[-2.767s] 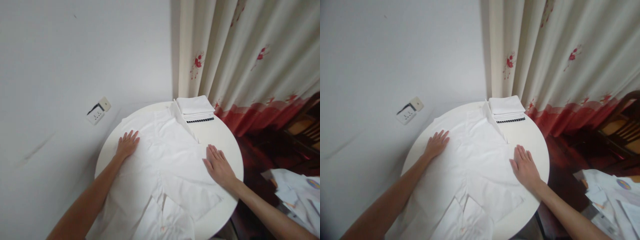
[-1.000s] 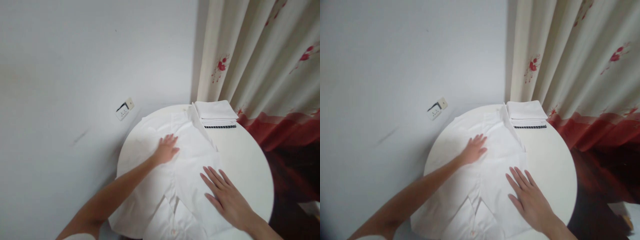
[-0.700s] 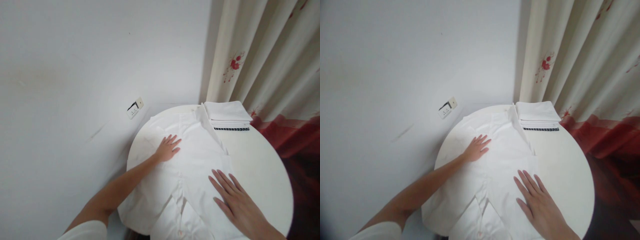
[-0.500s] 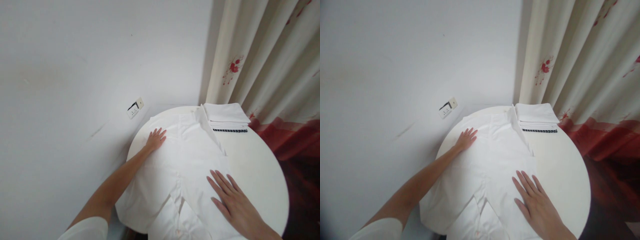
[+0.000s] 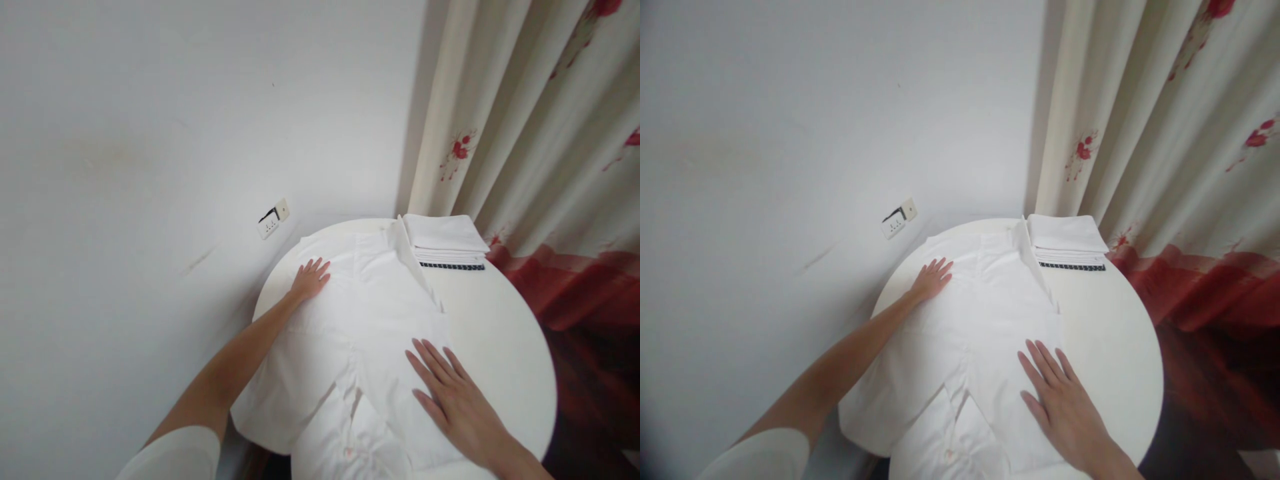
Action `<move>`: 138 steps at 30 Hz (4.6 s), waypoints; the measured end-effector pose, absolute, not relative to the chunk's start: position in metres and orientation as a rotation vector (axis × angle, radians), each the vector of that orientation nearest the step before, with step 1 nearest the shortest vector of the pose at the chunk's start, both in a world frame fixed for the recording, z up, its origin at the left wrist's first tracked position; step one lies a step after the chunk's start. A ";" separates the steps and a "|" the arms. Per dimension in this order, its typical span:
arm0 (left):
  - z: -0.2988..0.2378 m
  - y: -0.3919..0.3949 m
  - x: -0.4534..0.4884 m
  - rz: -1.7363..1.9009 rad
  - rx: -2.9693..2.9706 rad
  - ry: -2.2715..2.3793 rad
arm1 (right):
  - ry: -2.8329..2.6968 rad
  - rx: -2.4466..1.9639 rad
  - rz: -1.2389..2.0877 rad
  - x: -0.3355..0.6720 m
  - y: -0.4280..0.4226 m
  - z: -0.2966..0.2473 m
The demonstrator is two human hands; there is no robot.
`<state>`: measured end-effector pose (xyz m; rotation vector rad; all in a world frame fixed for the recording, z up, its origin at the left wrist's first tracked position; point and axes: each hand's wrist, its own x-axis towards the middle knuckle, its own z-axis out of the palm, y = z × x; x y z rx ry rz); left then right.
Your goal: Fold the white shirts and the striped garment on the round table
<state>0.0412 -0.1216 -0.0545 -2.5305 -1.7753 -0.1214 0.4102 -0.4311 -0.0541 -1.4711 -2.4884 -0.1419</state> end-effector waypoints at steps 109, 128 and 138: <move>-0.006 -0.369 0.001 -1.096 -2.512 -2.181 | -2.577 -0.763 0.482 0.197 -0.340 -0.015; -0.039 -0.426 -0.087 -0.799 -2.310 -2.534 | -2.679 -0.700 0.532 0.187 -0.341 -0.039; -0.017 -0.414 -0.092 -0.385 -1.868 -2.716 | -2.669 -0.694 0.542 0.188 -0.341 -0.037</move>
